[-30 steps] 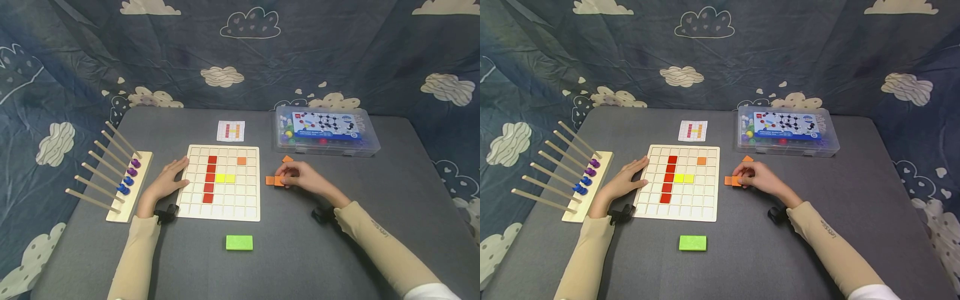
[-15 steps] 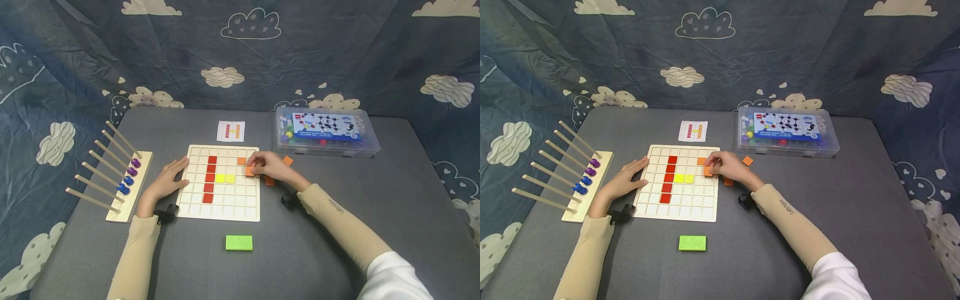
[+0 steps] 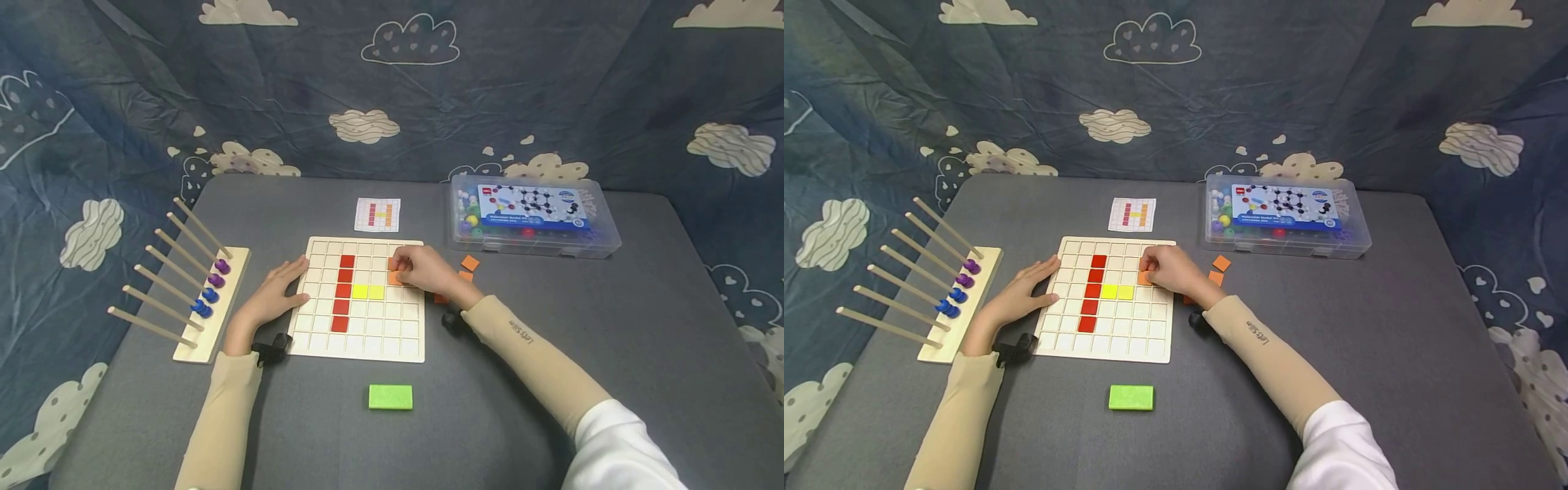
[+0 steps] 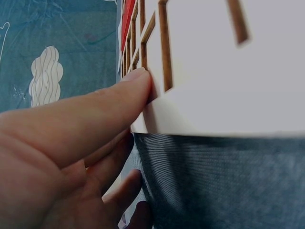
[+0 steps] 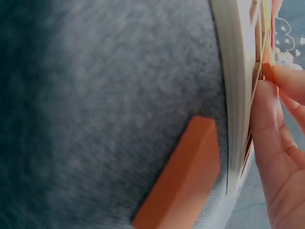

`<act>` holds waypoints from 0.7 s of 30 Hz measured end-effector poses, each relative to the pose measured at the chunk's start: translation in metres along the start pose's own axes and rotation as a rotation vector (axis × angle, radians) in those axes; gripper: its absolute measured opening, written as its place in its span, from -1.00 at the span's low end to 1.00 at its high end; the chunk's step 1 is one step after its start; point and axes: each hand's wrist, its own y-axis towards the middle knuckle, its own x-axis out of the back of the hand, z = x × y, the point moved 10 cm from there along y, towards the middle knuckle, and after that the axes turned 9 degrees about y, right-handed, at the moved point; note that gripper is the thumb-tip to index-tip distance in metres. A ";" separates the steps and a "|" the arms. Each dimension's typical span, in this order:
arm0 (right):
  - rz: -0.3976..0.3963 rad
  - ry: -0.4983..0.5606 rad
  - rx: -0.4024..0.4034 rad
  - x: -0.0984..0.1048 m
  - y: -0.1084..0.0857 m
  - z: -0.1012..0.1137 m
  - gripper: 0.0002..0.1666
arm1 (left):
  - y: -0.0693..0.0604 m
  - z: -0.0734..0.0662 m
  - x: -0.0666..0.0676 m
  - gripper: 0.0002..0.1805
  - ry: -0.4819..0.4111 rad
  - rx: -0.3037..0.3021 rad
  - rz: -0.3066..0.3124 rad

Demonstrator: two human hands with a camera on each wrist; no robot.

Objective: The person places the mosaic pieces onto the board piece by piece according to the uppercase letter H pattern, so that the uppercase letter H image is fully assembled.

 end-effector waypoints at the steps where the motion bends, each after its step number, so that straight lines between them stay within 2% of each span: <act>1: -0.002 -0.028 0.016 0.000 0.000 0.001 -0.85 | 0.000 0.000 0.000 -0.24 0.000 0.000 0.001; 5: -0.011 -0.086 0.061 -0.001 0.000 0.005 -0.83 | 0.000 -0.001 0.001 -0.25 0.003 -0.006 -0.006; 8: -0.021 -0.062 0.060 0.000 0.000 0.002 -0.85 | -0.001 -0.001 0.002 -0.26 0.007 -0.010 -0.011; 11: -0.029 0.026 0.021 0.003 -0.001 -0.005 -0.88 | -0.001 -0.001 0.002 -0.27 0.008 -0.013 -0.013; 15: -0.028 0.197 -0.039 0.009 -0.006 -0.013 -0.89 | -0.001 -0.001 0.001 -0.26 0.002 -0.005 -0.009; 21: -0.017 0.427 -0.063 0.023 -0.018 -0.020 -0.84 | -0.001 0.000 0.000 -0.24 -0.007 0.002 -0.002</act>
